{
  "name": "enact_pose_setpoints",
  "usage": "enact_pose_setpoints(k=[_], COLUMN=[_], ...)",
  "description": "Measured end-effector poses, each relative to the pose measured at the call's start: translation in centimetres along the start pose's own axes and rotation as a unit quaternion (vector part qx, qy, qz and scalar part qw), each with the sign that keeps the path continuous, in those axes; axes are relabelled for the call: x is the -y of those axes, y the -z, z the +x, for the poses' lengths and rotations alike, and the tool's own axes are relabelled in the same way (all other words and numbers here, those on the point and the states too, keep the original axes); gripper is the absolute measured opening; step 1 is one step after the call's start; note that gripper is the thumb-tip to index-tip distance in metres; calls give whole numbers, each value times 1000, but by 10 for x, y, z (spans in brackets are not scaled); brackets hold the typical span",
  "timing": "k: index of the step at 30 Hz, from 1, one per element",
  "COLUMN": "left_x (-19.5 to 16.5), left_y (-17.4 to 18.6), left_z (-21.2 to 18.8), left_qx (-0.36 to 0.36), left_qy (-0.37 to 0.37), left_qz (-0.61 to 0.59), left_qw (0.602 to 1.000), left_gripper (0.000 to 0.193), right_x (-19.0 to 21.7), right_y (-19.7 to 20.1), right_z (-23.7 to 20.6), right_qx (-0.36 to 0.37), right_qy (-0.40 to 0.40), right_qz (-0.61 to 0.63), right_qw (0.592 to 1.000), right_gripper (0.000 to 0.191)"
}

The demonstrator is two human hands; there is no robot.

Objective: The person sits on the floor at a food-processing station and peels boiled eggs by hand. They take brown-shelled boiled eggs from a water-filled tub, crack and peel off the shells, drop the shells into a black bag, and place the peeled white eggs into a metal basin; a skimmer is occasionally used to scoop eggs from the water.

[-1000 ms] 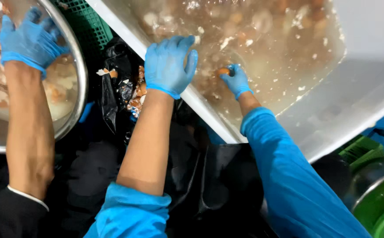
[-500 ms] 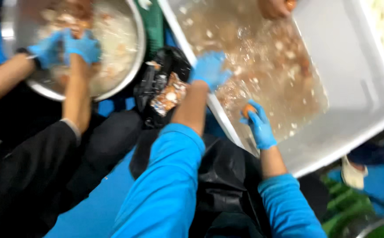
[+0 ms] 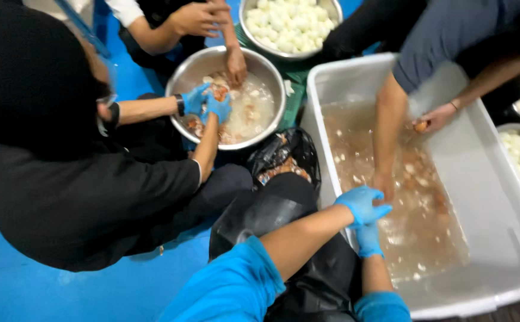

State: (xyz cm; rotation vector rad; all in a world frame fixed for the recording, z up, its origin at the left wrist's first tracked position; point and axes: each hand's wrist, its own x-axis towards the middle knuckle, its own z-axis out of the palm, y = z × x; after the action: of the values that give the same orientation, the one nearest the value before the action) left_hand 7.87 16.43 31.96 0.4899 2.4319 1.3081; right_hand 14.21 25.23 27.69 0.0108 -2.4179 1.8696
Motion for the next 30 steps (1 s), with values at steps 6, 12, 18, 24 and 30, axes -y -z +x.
enact_pose_setpoints(k=[6, 12, 18, 24, 30], left_x=[50, 80, 102, 90, 94], left_y=[25, 49, 58, 95, 137], left_z=[-18, -6, 13, 14, -5], left_qx=[-39, -86, -112, -67, -124], left_qy=[53, 86, 24, 52, 96], left_qz=[-65, -104, -71, -189, -180], left_qw=[996, 987, 991, 978, 971], left_gripper=[61, 53, 44, 41, 35], right_x=[1, -9, -25, -32, -7], right_y=[-12, -14, -26, -46, -72], right_z=[13, 27, 59, 102, 120], right_qx=[5, -86, -27, 96, 121], right_qy=[-169, -49, -173, -112, -164], right_qz=[-303, -156, 3, 173, 126], right_qw=[938, 983, 984, 974, 971], right_gripper=[57, 50, 39, 40, 46])
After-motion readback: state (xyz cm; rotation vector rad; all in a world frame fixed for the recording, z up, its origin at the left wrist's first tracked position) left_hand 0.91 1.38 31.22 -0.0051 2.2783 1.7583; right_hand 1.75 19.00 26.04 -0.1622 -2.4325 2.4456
